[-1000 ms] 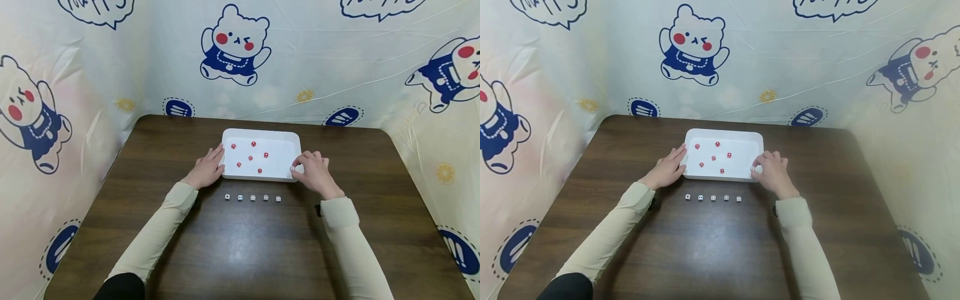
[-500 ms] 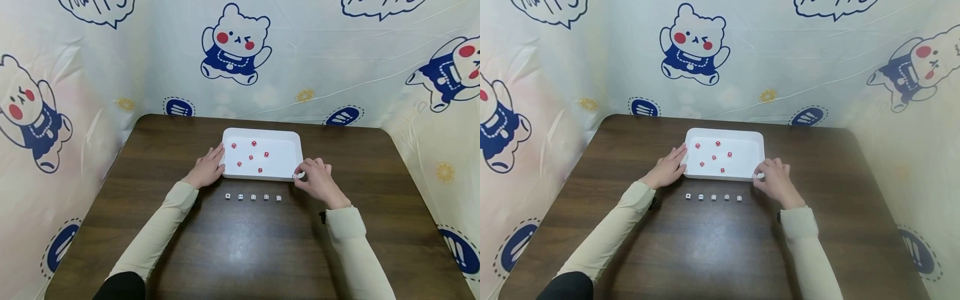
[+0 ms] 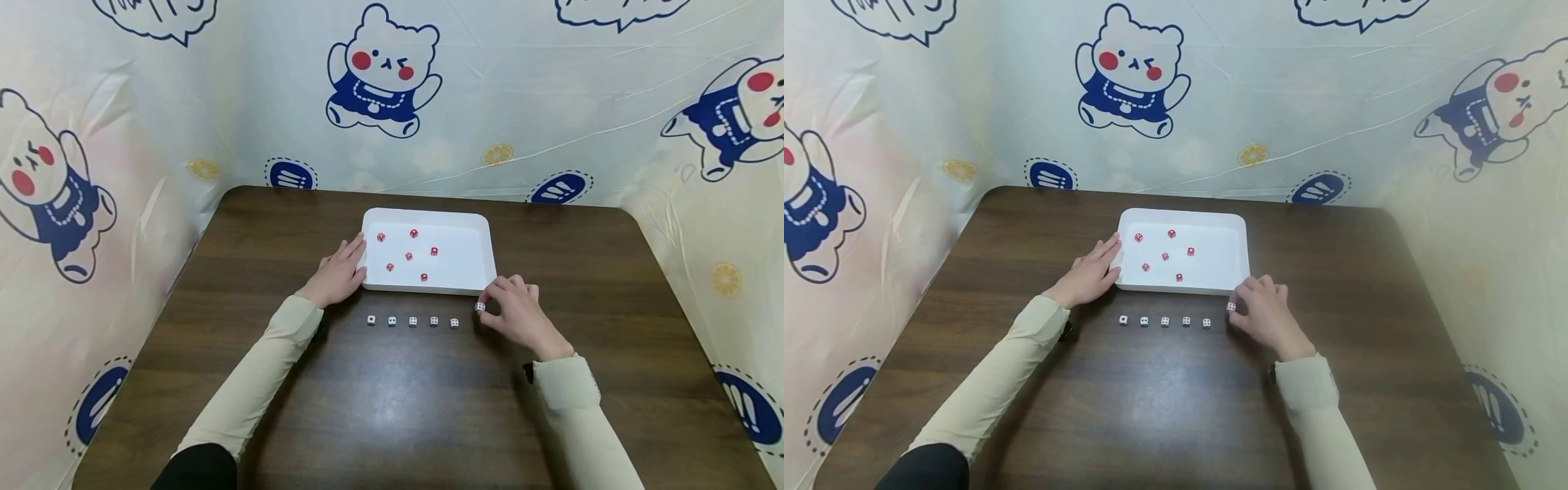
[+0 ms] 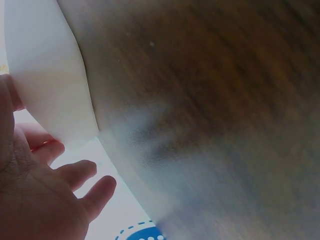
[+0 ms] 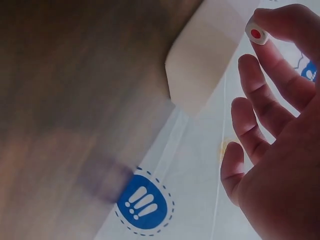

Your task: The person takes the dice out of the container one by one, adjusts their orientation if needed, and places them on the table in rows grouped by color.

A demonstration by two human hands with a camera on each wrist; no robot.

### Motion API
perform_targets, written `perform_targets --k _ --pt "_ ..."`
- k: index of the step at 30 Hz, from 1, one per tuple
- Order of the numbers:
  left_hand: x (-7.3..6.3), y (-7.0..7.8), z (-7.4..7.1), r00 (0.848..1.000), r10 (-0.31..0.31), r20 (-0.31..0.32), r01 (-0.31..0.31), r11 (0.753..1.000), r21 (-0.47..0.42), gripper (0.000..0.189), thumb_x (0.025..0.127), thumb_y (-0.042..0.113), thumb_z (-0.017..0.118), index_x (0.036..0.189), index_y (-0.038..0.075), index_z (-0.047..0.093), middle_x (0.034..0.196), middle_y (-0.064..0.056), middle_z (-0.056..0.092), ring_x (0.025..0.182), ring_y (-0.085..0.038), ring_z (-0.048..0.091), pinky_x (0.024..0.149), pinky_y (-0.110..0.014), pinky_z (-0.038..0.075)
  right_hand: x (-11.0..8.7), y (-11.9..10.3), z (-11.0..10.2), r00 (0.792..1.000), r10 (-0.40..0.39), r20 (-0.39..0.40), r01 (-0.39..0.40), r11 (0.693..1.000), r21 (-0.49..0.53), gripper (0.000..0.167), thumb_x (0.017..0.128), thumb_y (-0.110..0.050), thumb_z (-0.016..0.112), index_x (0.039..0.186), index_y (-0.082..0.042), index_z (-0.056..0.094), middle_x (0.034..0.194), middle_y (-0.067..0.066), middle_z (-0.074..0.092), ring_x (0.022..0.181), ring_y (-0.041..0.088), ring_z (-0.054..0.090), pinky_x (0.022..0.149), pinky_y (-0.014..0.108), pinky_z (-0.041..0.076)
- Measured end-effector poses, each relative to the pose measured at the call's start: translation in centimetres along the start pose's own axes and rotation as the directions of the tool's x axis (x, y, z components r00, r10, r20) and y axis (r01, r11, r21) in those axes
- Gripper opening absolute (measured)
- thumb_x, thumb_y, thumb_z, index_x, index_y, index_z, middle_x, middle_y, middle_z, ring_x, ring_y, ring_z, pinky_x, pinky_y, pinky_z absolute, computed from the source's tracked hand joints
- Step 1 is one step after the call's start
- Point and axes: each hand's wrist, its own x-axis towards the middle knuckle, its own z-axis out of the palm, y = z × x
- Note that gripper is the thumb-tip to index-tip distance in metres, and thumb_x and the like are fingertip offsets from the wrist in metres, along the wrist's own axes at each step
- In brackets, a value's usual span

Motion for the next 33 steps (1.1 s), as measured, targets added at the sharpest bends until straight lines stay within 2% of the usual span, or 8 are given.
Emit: perform_targets --k 18,33 --pt "-0.2 0.0 0.0 1.000 -0.002 0.000 0.002 1.000 -0.003 0.063 0.102 0.034 0.039 0.155 0.010 0.014 0.165 0.001 0.001 0.151 -0.033 0.008 0.113 -0.062 0.020 -0.9 -0.1 2.4 0.999 -0.021 0.034 0.021 1.000 -0.012 0.010 0.079 -0.019 0.073 0.081 -0.019 0.063 0.090 -0.003 0.056 0.095 0.022 0.044 0.082 0.048 0.026" --pt "-0.2 0.0 0.0 1.000 0.007 -0.006 -0.007 1.000 -0.005 0.063 0.102 0.034 0.038 0.156 0.011 0.014 0.164 0.002 0.001 0.151 -0.033 0.009 0.113 -0.062 0.020 -0.7 -0.2 3.0 0.999 -0.027 0.040 0.028 0.999 -0.018 0.010 0.077 -0.018 0.073 0.082 -0.018 0.065 0.091 -0.002 0.056 0.093 0.020 0.042 0.083 0.047 0.025"
